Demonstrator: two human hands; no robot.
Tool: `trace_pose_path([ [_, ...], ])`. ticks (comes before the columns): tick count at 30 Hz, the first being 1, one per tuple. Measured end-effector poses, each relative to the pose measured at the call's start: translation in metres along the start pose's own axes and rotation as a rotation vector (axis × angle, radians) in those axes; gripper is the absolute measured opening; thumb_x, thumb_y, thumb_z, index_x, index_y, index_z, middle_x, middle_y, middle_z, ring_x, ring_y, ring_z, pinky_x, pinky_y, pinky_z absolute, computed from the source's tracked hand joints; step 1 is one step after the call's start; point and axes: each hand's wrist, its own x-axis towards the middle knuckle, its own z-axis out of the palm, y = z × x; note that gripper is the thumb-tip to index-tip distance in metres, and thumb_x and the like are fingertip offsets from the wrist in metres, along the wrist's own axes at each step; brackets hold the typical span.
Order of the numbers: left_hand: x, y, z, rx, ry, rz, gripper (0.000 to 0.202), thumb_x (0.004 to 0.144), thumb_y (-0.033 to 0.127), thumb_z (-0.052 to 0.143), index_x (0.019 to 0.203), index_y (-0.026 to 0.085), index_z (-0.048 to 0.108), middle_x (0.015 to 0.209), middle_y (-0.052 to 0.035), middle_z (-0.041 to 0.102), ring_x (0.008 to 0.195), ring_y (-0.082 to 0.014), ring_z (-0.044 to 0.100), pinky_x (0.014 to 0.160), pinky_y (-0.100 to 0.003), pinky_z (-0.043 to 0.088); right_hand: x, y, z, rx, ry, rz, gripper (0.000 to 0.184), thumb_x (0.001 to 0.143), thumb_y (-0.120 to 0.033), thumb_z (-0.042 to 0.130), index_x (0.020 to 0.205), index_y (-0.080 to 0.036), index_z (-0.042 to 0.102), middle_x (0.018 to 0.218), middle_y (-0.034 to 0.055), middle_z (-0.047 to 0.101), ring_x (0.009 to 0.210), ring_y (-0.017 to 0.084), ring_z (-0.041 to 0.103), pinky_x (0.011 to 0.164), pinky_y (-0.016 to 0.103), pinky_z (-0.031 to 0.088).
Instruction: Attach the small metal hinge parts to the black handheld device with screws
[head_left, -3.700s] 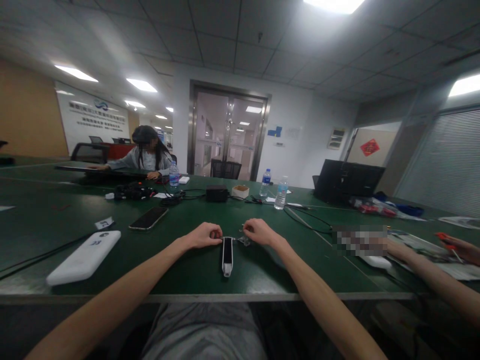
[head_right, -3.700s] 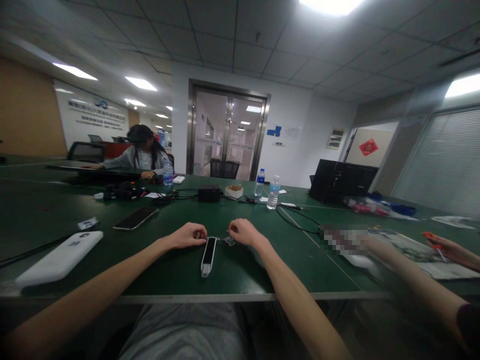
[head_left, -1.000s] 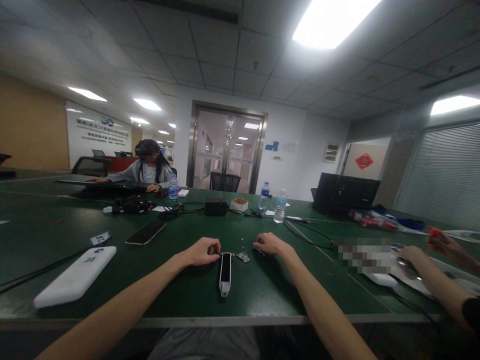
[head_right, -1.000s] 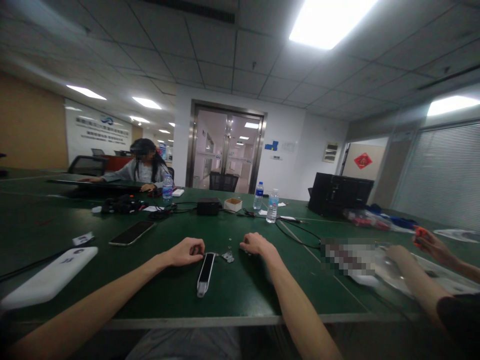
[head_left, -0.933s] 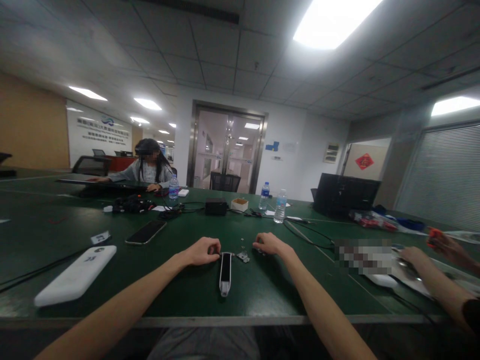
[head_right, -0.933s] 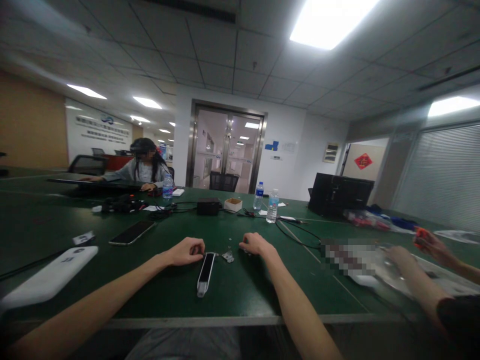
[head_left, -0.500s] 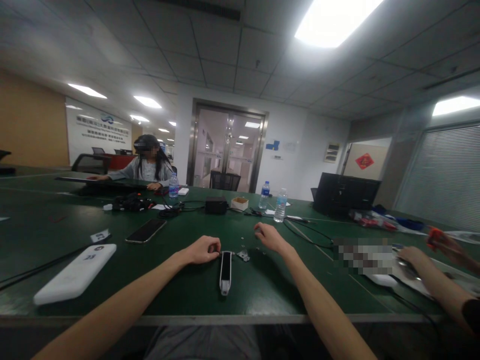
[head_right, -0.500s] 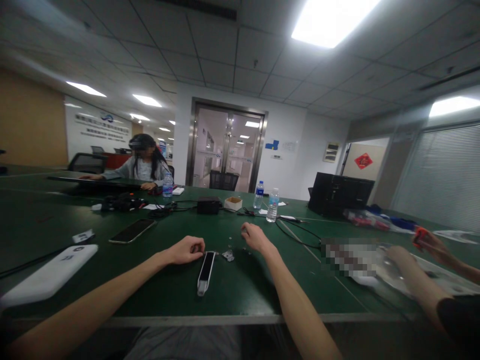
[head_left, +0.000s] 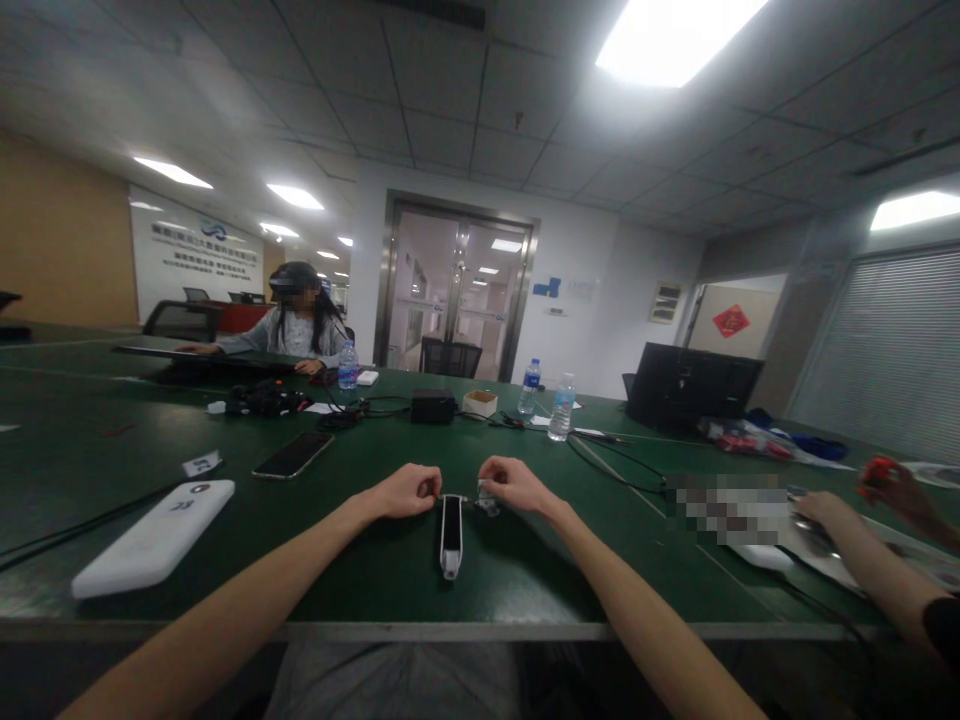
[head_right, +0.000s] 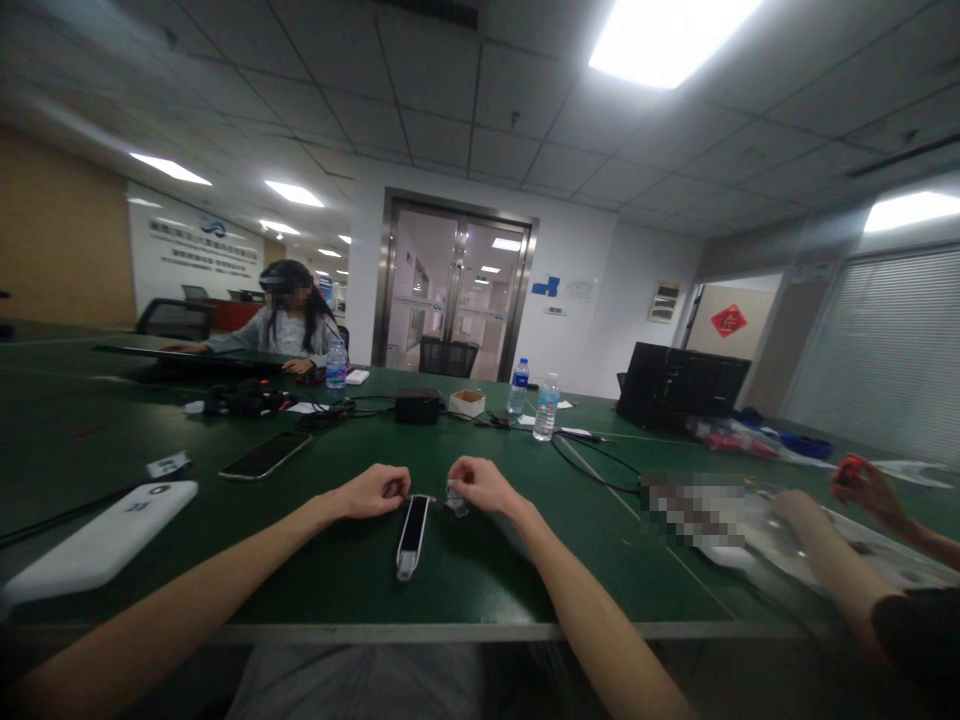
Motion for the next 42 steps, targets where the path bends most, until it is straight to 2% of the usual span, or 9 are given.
trace_pose_path([
  [6,0.003,-0.005,0.001,0.019,0.005,0.029,0.030,0.068,0.012,0.049,0.096,0.015,0.060,0.069,0.0022,0.055,0.059,-0.0099,0.050,0.056,-0.018,0.038,0.000,-0.009,0.014,-0.004,-0.078,-0.013,0.016,0.077,-0.020,0.055,0.088,-0.016,0.066,0.070,-0.0003,0.065,0.061,0.010,0.056,0.060,0.021,0.042],
  [11,0.004,-0.006,-0.001,0.082,0.017,0.046,0.030,0.068,0.014,0.049,0.092,0.015,0.066,0.072,0.0000,0.057,0.062,-0.0107,0.049,0.057,-0.018,0.038,0.000,-0.007,0.017,-0.026,-0.078,0.017,0.020,0.077,-0.020,0.053,0.091,-0.016,0.066,0.075,0.0013,0.068,0.062,0.011,0.058,0.061,0.021,0.043],
  [26,0.003,-0.005,-0.006,0.124,0.002,0.056,0.032,0.067,0.014,0.050,0.094,0.017,0.067,0.072,0.0009,0.058,0.064,-0.0111,0.051,0.056,-0.018,0.037,0.001,-0.004,0.021,-0.090,-0.058,0.024,0.021,0.080,-0.025,0.053,0.092,-0.016,0.068,0.082,0.0028,0.070,0.071,0.013,0.062,0.068,0.024,0.047],
  [35,-0.001,-0.002,-0.008,0.159,0.007,0.115,0.030,0.068,0.014,0.049,0.093,0.016,0.066,0.072,0.0006,0.059,0.063,-0.0109,0.051,0.058,-0.019,0.037,0.000,-0.014,0.026,-0.167,0.036,0.040,0.018,0.081,-0.026,0.054,0.084,-0.019,0.070,0.081,0.0020,0.071,0.075,0.014,0.065,0.069,0.023,0.047],
  [42,0.000,-0.003,-0.007,0.154,0.000,0.108,0.030,0.068,0.014,0.050,0.094,0.016,0.066,0.074,0.0000,0.060,0.062,-0.0110,0.050,0.058,-0.019,0.038,0.002,-0.017,0.039,-0.253,0.106,0.122,0.016,0.083,-0.024,0.054,0.086,-0.018,0.069,0.086,0.0049,0.071,0.079,0.017,0.065,0.074,0.026,0.048],
])
